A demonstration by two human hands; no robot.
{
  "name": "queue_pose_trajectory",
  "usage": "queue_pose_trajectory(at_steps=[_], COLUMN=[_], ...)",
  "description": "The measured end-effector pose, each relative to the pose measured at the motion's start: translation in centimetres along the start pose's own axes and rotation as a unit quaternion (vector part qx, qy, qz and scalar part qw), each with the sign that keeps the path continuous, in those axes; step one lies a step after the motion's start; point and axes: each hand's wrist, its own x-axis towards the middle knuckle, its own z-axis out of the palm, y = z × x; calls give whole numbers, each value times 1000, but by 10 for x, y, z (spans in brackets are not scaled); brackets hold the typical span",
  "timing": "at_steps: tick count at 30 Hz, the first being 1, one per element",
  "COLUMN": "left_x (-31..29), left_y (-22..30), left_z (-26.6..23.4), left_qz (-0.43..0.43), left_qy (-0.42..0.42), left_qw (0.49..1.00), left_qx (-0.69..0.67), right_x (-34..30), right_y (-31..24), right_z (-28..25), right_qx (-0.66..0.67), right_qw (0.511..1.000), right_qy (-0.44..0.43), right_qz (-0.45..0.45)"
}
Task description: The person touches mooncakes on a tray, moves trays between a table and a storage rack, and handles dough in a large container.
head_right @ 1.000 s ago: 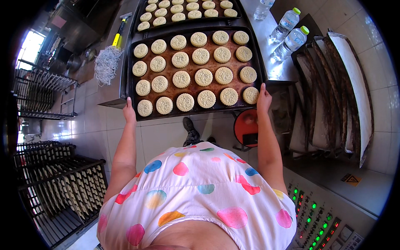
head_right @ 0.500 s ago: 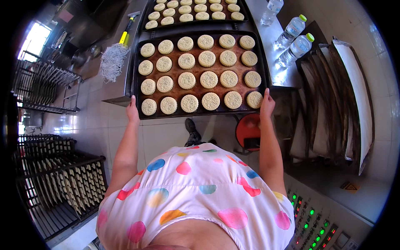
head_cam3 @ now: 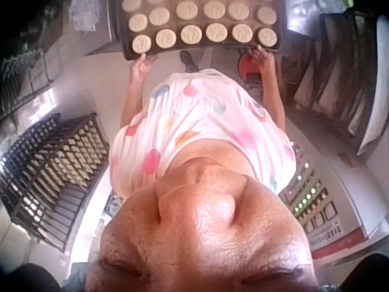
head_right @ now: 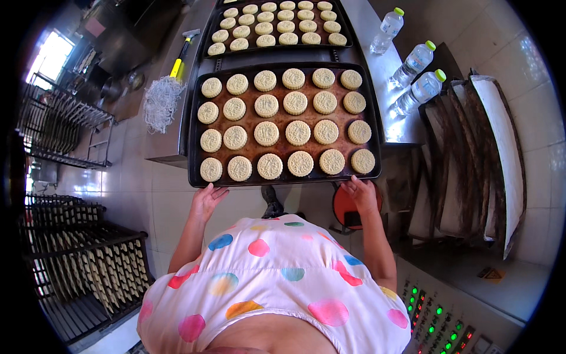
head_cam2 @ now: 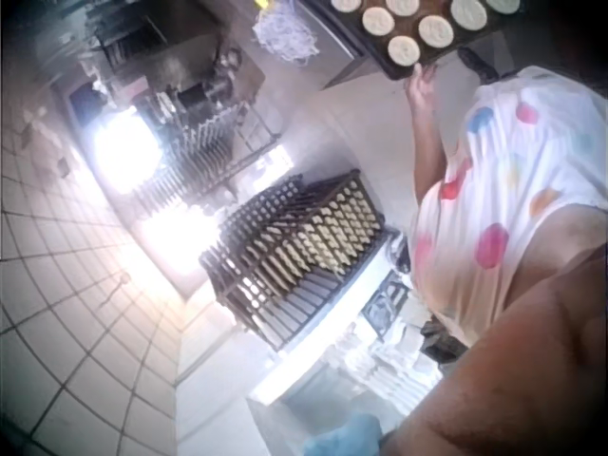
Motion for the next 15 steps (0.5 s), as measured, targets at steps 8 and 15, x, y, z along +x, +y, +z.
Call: queue_pose_trajectory(at_steps=[8,15], left_x=[-4,3], left_y=[7,6], left_z=[9,-2], left_qz=[69,70], left_qy=[2,-3], left_qw=[997,997], left_qx=[21,36], right_x=[-16,-20], right_y=[-4,14], right_z=[18,12], right_qx=[8,13], right_qw=[999,998], right_qy=[12,9], right_qz=[-50,-58])
